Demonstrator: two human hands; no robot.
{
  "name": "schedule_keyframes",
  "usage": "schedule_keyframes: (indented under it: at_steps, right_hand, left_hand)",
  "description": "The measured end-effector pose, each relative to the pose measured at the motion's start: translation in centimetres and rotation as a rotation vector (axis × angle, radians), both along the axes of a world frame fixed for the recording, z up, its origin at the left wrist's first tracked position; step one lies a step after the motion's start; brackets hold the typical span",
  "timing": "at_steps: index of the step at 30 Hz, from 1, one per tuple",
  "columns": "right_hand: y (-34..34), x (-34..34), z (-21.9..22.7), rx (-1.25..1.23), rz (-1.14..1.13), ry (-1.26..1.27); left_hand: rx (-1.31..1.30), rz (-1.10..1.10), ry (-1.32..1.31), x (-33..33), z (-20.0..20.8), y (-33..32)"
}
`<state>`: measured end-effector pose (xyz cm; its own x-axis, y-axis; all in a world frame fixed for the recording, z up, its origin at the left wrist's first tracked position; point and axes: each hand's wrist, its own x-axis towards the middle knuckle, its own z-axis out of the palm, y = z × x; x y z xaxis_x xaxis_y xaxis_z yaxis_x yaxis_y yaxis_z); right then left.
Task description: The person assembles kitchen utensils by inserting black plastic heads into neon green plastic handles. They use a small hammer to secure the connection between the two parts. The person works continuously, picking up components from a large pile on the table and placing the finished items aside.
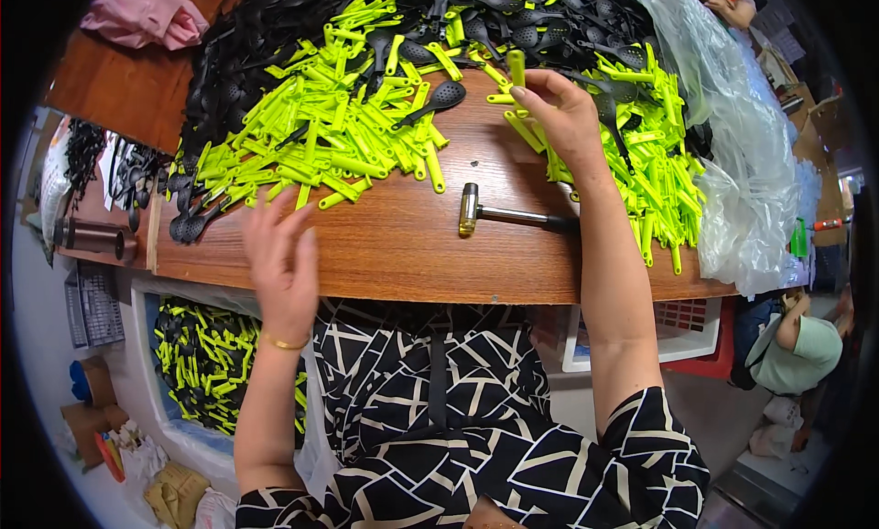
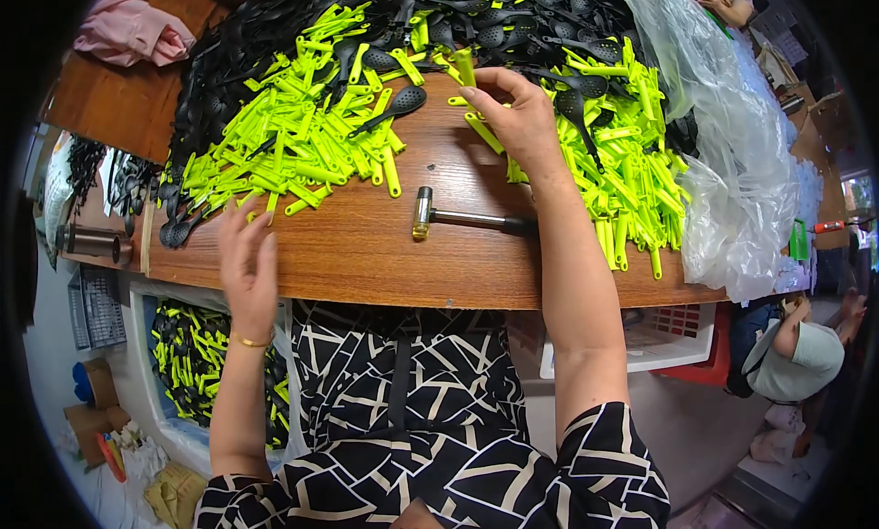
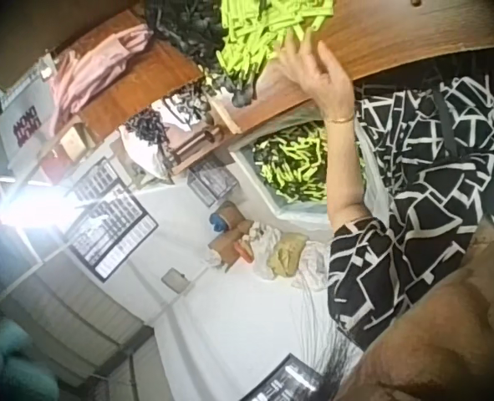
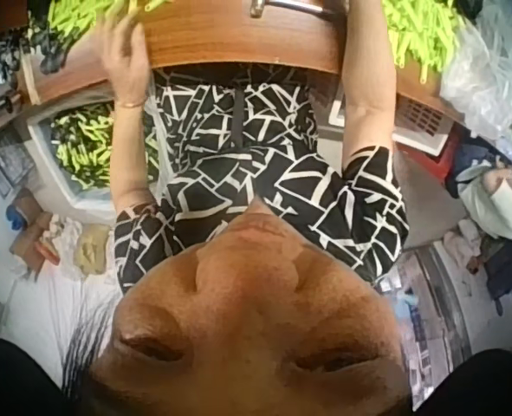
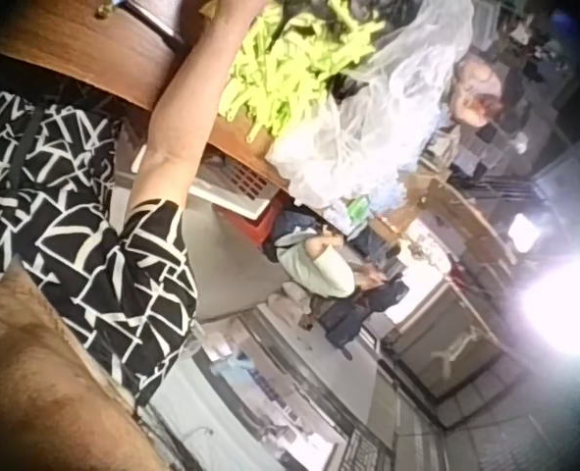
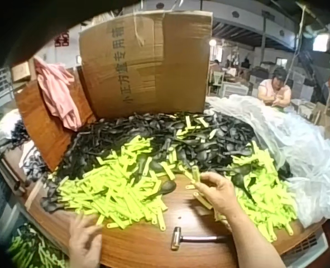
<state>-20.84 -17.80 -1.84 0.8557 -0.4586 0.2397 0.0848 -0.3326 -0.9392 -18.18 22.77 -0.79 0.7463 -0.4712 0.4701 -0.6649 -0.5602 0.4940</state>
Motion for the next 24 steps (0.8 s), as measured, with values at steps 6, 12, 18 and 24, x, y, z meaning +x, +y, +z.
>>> schedule_keyframes:
  at_steps: [6,12,18,24]
  right_hand:
    - [-1.2,-0.5,0.5,0.453,0.182,-0.055]
    - [-1.2,-0.8,0.9,0.526,0.245,-0.114]
    - [-1.1,-1.1,1.5,0.365,0.205,-0.017]
    - [-0.9,-0.8,1.3,0.296,0.176,0.003]
  left_hand:
    - [0.129,-0.208,-0.09,4.6,0.6,-12.7]
    - [0.527,-0.157,-0.348,10.1,-0.6,-20.8]
    - [0.673,-0.141,-0.326,10.5,1.3,-22.3]
    - [-0.153,-0.196,-0.195,12.5,0.4,-18.9]
